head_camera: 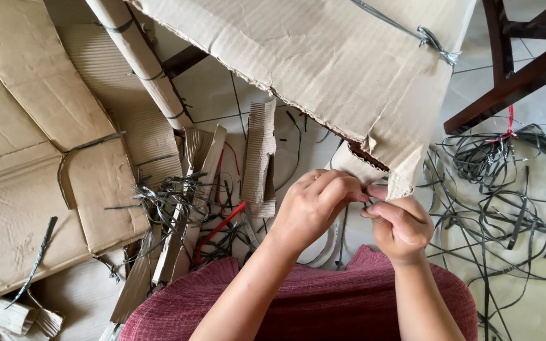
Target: The person sits on the floor and uses scissors to cut a black wire. They then wrap the wire around a cardboard tube attached to a wooden frame and tie it to secure the tube in place.
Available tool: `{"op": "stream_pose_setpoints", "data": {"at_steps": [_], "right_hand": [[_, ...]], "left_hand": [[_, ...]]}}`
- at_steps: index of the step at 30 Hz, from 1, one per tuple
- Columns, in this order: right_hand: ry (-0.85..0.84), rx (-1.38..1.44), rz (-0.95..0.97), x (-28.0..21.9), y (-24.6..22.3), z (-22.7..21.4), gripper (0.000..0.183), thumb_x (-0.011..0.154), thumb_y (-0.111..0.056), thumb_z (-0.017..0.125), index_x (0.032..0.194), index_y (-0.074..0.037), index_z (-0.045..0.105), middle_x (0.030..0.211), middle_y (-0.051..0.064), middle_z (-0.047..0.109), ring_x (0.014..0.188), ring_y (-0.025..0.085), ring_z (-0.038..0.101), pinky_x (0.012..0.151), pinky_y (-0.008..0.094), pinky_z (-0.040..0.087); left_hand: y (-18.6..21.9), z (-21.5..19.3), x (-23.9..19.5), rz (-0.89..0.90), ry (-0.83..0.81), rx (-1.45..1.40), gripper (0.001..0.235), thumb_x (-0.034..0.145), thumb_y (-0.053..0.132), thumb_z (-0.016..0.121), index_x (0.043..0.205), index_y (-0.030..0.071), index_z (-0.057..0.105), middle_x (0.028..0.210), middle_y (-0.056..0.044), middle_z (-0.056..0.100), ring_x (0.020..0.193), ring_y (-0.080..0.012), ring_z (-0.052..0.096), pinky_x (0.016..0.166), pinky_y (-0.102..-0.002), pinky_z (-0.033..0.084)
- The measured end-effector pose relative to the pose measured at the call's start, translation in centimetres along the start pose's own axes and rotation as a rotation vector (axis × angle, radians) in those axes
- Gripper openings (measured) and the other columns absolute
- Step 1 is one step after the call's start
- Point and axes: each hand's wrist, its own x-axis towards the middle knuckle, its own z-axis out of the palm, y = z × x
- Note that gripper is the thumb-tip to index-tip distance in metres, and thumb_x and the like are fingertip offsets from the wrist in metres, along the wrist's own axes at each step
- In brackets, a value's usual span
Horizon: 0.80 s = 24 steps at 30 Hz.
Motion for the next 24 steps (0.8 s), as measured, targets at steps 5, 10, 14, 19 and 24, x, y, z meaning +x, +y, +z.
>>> {"op": "stream_pose_setpoints", "data": {"at_steps": [5, 10, 14, 19, 24], "right_hand": [[-0.009, 0.084, 0.014, -0.2, 0.2, 0.2, 0.017, 0.089, -0.008, 0.081, 0.076, -0.004, 0.070, 0.092, 0.018, 0.075, 0.083, 0.032, 0.076, 0.072, 0.038, 0.061], [-0.072, 0.136, 0.006, 1.1, 0.0, -0.4, 0.017, 0.087, -0.009, 0.082, 0.075, -0.005, 0.071, 0.094, 0.018, 0.076, 0.088, 0.032, 0.077, 0.072, 0.037, 0.061], [-0.138, 0.080, -0.036, 2.2, -0.4, -0.8, 0.015, 0.088, -0.010, 0.080, 0.076, -0.008, 0.072, 0.097, 0.014, 0.079, 0.084, 0.029, 0.076, 0.074, 0.037, 0.060], [-0.101, 0.110, 0.013, 2.4, -0.6, -0.2, 0.016, 0.087, -0.002, 0.082, 0.073, -0.005, 0.074, 0.084, 0.015, 0.076, 0.072, 0.026, 0.074, 0.068, 0.037, 0.060], [-0.072, 0.166, 0.080, 2.2, -0.8, 0.0, 0.021, 0.090, -0.002, 0.080, 0.071, -0.003, 0.070, 0.076, 0.013, 0.073, 0.064, 0.023, 0.071, 0.066, 0.035, 0.059]], "left_hand": [[-1.5, 0.7, -0.9, 0.046, 0.057, 0.002, 0.026, 0.090, 0.011, 0.076, 0.095, 0.009, 0.051, 0.079, -0.001, 0.067, 0.064, -0.0210, 0.066, 0.082, -0.033, 0.058], [-1.9, 0.1, 0.0, 0.072, 0.040, -0.019, 0.034, 0.085, 0.014, 0.080, 0.096, 0.008, 0.048, 0.076, 0.000, 0.069, 0.063, -0.0207, 0.067, 0.084, -0.033, 0.057], [-2.8, -0.1, -0.2, 0.013, -0.088, -0.073, 0.036, 0.083, 0.015, 0.081, 0.099, 0.011, 0.049, 0.077, 0.005, 0.072, 0.062, -0.0209, 0.067, 0.087, -0.035, 0.057], [-2.1, -1.1, 0.5, -0.088, -0.153, -0.159, 0.034, 0.085, 0.018, 0.077, 0.101, 0.011, 0.048, 0.076, 0.005, 0.073, 0.065, -0.0215, 0.069, 0.091, -0.037, 0.056], [-1.4, -2.8, 1.0, -0.071, -0.209, -0.200, 0.030, 0.087, 0.009, 0.078, 0.105, 0.009, 0.054, 0.086, 0.005, 0.076, 0.073, -0.0218, 0.072, 0.101, -0.043, 0.052]]}}
